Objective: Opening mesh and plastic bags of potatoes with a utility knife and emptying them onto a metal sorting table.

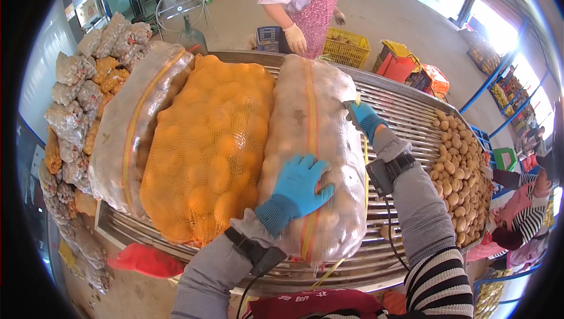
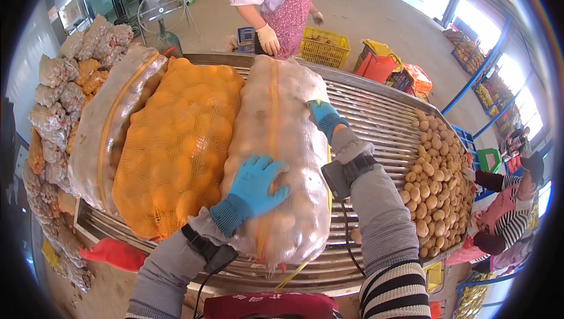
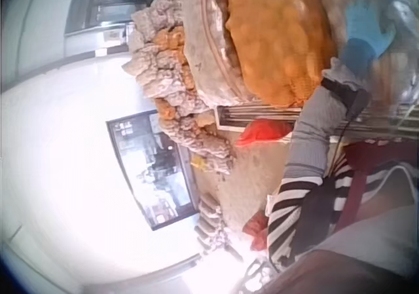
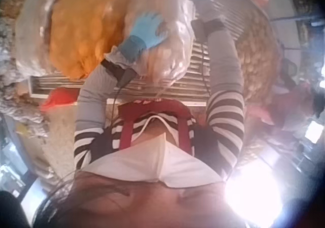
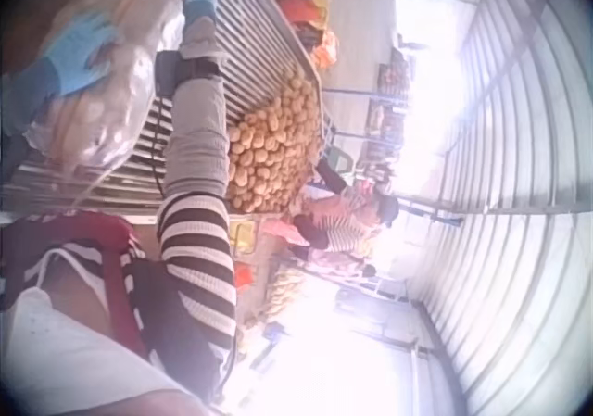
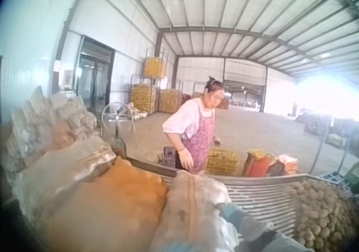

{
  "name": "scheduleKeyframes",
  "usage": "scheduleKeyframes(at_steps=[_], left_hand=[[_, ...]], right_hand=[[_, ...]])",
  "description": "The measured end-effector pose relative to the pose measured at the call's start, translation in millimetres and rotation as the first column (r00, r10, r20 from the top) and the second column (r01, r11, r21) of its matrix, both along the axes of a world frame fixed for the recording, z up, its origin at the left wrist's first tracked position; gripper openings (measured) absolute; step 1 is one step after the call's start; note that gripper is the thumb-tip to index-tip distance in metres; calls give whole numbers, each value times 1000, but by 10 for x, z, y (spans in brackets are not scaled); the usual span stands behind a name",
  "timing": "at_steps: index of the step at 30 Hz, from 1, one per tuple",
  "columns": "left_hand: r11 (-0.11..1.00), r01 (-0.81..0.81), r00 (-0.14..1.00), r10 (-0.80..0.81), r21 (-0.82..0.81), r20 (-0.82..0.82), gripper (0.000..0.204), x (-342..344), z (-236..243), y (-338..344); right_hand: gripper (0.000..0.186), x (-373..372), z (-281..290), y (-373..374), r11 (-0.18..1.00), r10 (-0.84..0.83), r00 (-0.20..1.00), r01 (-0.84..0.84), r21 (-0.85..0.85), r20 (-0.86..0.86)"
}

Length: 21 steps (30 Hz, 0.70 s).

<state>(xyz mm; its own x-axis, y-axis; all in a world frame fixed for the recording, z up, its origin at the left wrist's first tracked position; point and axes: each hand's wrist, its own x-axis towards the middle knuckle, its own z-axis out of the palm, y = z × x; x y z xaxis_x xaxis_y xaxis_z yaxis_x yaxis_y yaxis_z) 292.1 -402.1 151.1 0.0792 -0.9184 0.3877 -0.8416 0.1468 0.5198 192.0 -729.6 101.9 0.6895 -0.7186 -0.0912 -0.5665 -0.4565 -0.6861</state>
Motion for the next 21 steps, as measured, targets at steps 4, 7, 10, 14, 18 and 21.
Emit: scheduleKeyframes(at_steps=[4, 7, 10, 14, 18, 21], left_hand=[[998, -34, 999, 34, 58, 14, 36, 210, -61, 14], [998, -15, 999, 17, 57, -38, 37, 230, 6, -7], [999, -20, 999, 21, 41, -45, 37, 225, -14, -56], [999, -29, 999, 28, -23, -46, 34, 194, -43, -68], [999, -34, 994, 31, -30, -105, 28, 186, -33, -45], [996, -49, 994, 40, -80, -104, 28, 158, -89, -31]], right_hand=[[29, 390, 227, 533, 985, -174, 984, 174, -6, 30], [26, 351, 326, 694, 808, -201, 979, 182, -560, 27], [23, 367, 337, 793, 757, -124, 990, 134, -639, 61], [23, 376, 536, 994, 773, -156, 965, -13, -634, -210], [20, 244, 557, 1098, 816, -127, 949, -65, -575, -288], [24, 141, 565, 1201, 832, -78, 961, -83, -549, -264]])
